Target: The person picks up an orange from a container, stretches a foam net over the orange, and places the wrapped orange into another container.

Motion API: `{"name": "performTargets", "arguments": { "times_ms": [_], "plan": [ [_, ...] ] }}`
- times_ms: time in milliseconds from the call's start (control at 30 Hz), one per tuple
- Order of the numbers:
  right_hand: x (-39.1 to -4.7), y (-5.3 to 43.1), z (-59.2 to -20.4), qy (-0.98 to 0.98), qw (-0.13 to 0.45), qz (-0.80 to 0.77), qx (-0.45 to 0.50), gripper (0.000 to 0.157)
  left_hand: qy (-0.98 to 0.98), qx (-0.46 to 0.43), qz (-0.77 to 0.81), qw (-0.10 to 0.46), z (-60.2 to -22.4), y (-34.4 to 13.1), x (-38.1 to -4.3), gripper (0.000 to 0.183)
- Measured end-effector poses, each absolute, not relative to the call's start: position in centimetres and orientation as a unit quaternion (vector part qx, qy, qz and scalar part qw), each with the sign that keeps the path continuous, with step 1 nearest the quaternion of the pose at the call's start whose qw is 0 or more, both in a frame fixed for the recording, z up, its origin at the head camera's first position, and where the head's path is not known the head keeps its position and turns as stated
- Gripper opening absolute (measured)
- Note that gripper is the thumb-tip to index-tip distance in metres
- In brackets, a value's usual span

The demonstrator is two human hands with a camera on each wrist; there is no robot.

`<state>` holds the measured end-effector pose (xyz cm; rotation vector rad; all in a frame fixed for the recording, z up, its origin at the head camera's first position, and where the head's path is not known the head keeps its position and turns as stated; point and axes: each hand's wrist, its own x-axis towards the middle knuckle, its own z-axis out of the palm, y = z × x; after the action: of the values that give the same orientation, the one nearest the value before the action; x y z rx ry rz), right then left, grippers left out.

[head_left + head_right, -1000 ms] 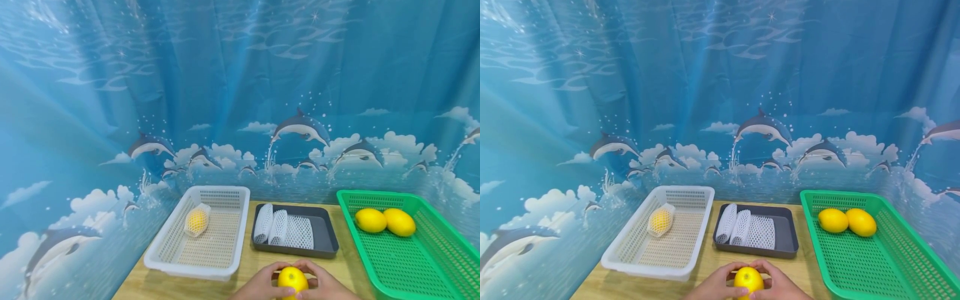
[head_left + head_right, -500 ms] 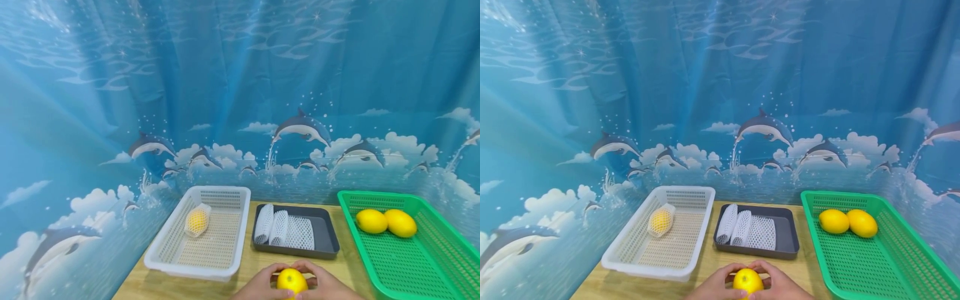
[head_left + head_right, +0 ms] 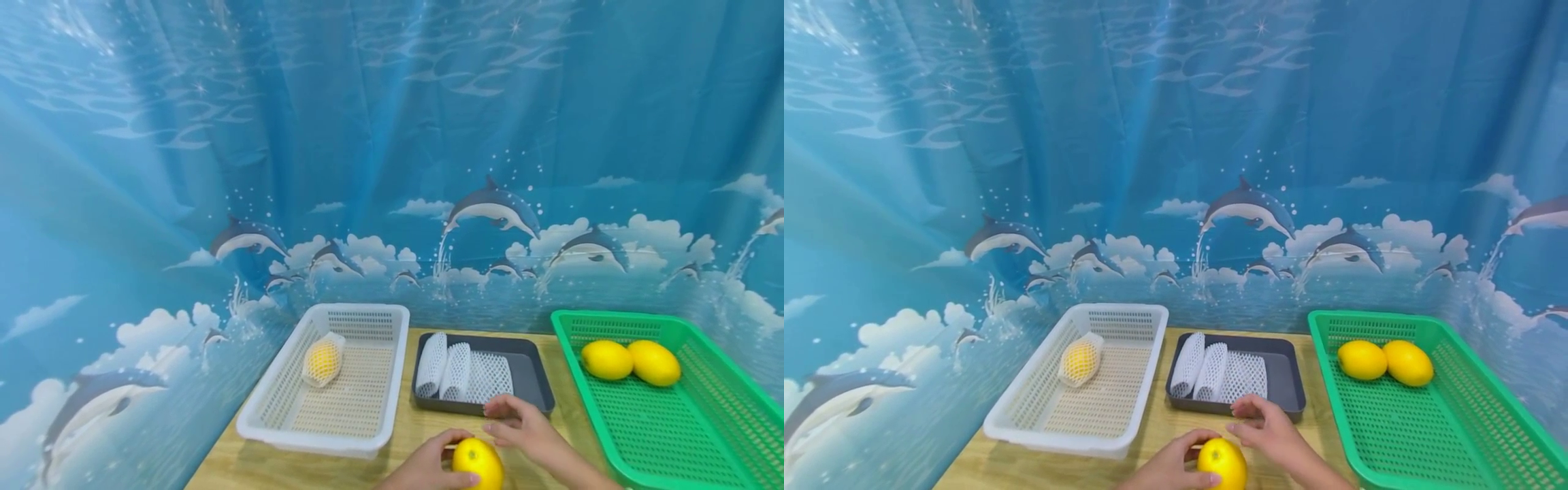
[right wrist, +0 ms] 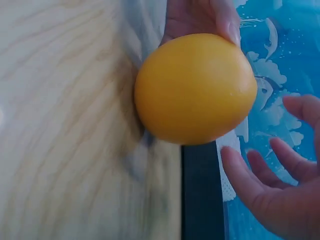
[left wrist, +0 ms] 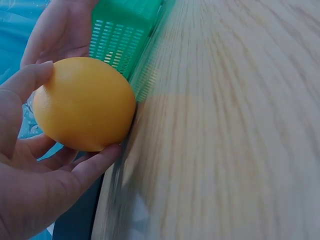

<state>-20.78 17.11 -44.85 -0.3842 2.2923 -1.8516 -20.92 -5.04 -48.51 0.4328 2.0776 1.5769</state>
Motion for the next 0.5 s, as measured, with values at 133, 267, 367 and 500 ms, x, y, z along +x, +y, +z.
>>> {"name": "performTargets", "arguments": {
  "times_ms": [133, 267, 367, 500],
  "plan": [
    [-21.4, 16.3, -44.5, 0.800, 0.030, -0.591, -0.099, 0.044, 0.758, 0.178, 0.581, 0.239, -48.6, -5.1, -20.8, 0.048],
    [-22.3, 15.4, -43.9, 0.835, -0.032, -0.546, -0.061, 0.037, 0.755, 0.193, 0.583, 0.232, -48.8, -5.2, -20.6, 0.048],
    [-23.0, 14.8, -43.0, 0.853, -0.072, -0.515, -0.042, 0.035, 0.757, 0.192, 0.583, 0.225, -48.9, -5.2, -20.6, 0.047],
    [-23.9, 14.7, -42.1, 0.865, -0.085, -0.493, -0.035, 0.039, 0.757, 0.193, 0.584, 0.220, -48.9, -5.3, -20.7, 0.048]
  ]
}}
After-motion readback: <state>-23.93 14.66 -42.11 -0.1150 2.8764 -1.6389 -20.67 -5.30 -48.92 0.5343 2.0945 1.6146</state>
